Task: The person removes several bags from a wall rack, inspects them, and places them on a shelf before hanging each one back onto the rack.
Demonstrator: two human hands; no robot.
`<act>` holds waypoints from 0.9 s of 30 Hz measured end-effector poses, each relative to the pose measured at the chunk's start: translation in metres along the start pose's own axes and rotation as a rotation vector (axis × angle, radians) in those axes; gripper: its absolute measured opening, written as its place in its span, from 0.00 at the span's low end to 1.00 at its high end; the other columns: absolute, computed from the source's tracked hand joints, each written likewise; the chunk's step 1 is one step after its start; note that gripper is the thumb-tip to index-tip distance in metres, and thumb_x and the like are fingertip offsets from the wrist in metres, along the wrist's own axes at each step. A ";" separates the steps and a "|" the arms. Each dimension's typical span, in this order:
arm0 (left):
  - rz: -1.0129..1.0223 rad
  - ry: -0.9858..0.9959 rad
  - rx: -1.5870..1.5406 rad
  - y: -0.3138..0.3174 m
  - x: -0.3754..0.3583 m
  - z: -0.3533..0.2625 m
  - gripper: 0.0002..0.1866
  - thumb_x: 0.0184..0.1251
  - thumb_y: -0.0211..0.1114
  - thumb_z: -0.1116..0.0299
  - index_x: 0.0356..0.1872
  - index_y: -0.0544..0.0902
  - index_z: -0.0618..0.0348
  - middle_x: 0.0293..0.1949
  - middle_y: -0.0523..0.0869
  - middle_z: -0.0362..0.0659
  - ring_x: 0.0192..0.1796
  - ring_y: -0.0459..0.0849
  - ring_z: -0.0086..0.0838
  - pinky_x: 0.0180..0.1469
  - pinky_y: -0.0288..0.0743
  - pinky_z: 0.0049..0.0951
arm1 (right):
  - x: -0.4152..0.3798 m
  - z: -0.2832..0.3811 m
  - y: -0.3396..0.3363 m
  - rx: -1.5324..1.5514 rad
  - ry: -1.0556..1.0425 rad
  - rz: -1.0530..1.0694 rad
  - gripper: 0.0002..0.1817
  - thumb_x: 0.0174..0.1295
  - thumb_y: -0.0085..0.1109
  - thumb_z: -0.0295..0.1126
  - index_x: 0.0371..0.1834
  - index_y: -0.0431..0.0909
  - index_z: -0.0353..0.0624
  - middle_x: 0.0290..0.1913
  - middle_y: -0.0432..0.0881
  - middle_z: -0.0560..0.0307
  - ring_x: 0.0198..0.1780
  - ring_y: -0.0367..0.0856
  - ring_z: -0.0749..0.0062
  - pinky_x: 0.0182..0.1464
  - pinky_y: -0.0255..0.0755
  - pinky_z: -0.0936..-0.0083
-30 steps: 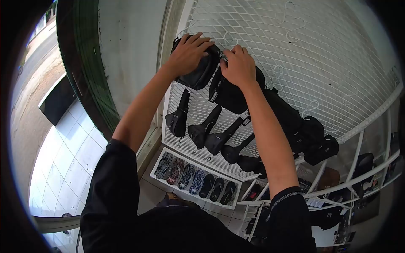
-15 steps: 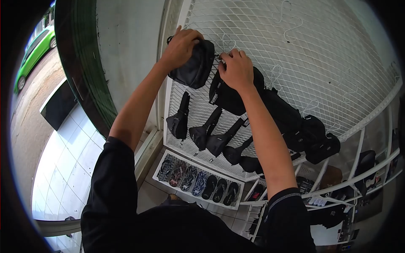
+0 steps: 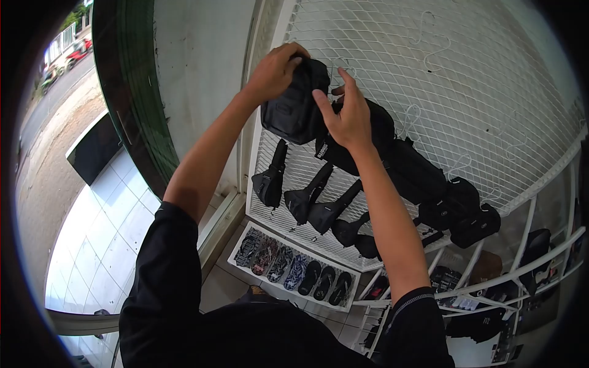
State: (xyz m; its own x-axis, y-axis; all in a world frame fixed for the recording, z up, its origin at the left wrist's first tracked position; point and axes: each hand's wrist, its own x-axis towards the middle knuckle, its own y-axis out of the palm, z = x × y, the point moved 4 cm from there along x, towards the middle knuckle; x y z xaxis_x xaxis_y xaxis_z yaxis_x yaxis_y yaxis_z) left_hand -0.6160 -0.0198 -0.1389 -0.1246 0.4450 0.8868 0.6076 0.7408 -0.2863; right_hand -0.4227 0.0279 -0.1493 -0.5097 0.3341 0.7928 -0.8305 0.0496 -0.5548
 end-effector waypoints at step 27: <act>0.100 -0.371 -0.018 0.014 -0.049 0.064 0.18 0.77 0.50 0.73 0.62 0.80 0.50 0.41 0.79 0.51 0.45 0.80 0.42 0.55 0.73 0.37 | -0.009 0.004 -0.042 0.333 0.138 -0.405 0.27 0.69 0.63 0.35 0.66 0.68 0.31 0.58 0.81 0.41 0.61 0.80 0.59 0.65 0.69 0.68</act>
State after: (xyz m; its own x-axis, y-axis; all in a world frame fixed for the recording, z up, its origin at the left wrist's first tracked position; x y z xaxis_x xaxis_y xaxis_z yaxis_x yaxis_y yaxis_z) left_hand -0.6511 0.0009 -0.2098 -0.3371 0.6692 0.6622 0.6448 0.6766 -0.3555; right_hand -0.3844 0.0189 -0.1325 -0.1186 0.4715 0.8738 -0.9921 -0.0933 -0.0843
